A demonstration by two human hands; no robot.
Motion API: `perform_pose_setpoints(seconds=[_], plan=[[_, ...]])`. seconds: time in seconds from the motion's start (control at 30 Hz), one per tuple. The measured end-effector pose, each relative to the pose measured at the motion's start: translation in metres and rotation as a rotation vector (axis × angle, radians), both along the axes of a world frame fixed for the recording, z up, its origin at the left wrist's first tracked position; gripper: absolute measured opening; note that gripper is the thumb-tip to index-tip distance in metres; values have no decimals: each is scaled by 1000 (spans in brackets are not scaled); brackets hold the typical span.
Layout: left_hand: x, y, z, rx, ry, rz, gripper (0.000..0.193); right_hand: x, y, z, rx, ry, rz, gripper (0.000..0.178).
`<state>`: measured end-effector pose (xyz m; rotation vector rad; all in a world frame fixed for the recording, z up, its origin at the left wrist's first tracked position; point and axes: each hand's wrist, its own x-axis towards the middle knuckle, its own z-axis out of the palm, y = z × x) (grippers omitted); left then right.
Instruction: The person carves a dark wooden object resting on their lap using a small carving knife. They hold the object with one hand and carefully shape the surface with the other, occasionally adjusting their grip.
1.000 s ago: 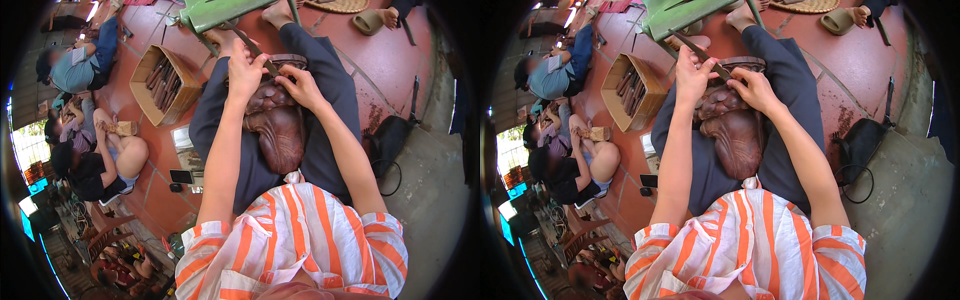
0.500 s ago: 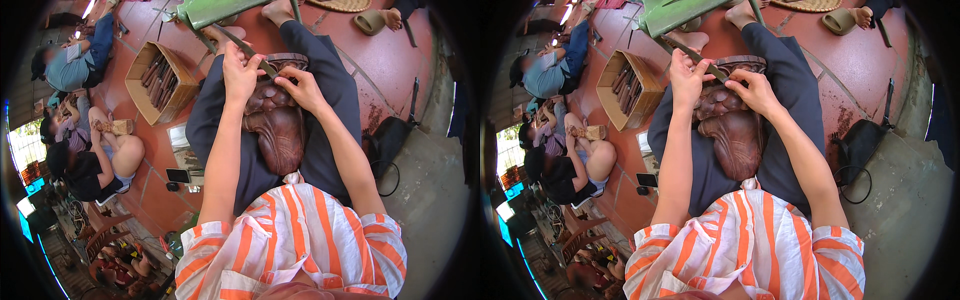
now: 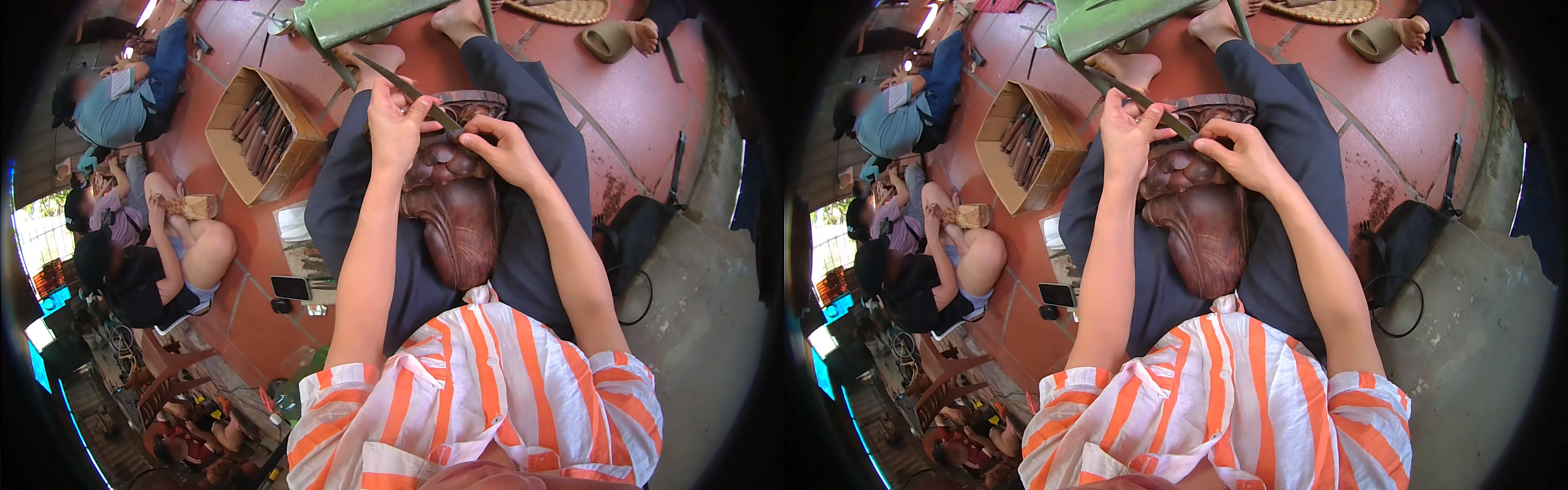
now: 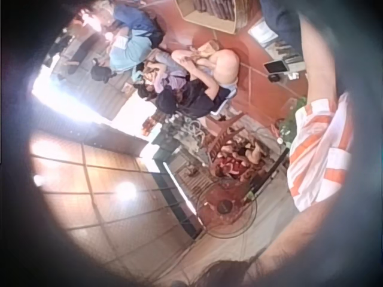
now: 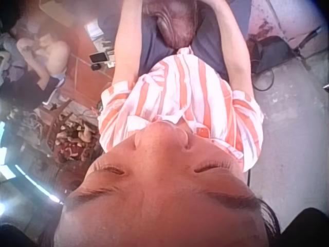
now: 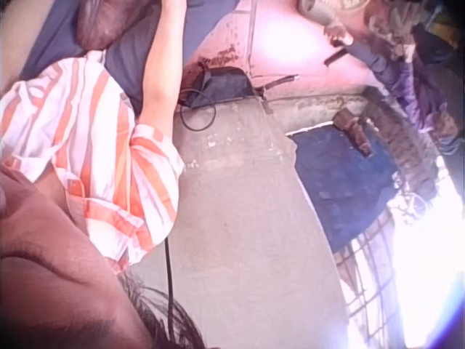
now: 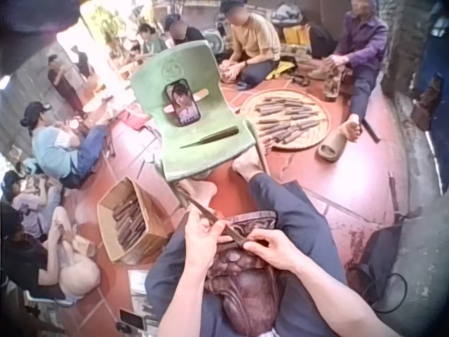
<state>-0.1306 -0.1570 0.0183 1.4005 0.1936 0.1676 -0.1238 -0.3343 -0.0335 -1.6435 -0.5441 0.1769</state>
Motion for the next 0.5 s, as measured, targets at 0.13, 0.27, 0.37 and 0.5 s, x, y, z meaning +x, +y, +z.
perform_pose_setpoints(seconds=[0.13,0.27,0.37,0.5], plan=[[1,0,0,32,-11,10,27,0,3,10,-28,144,2,18],[3,4,1,86,4,17,26,-3,12,19,-183,207,-57,17],[-2,0,3,26,4,13,27,1,1,14,-16,143,58,17],[-5,-2,-6,32,-13,30,24,0,-1,13,-106,91,28,16]])
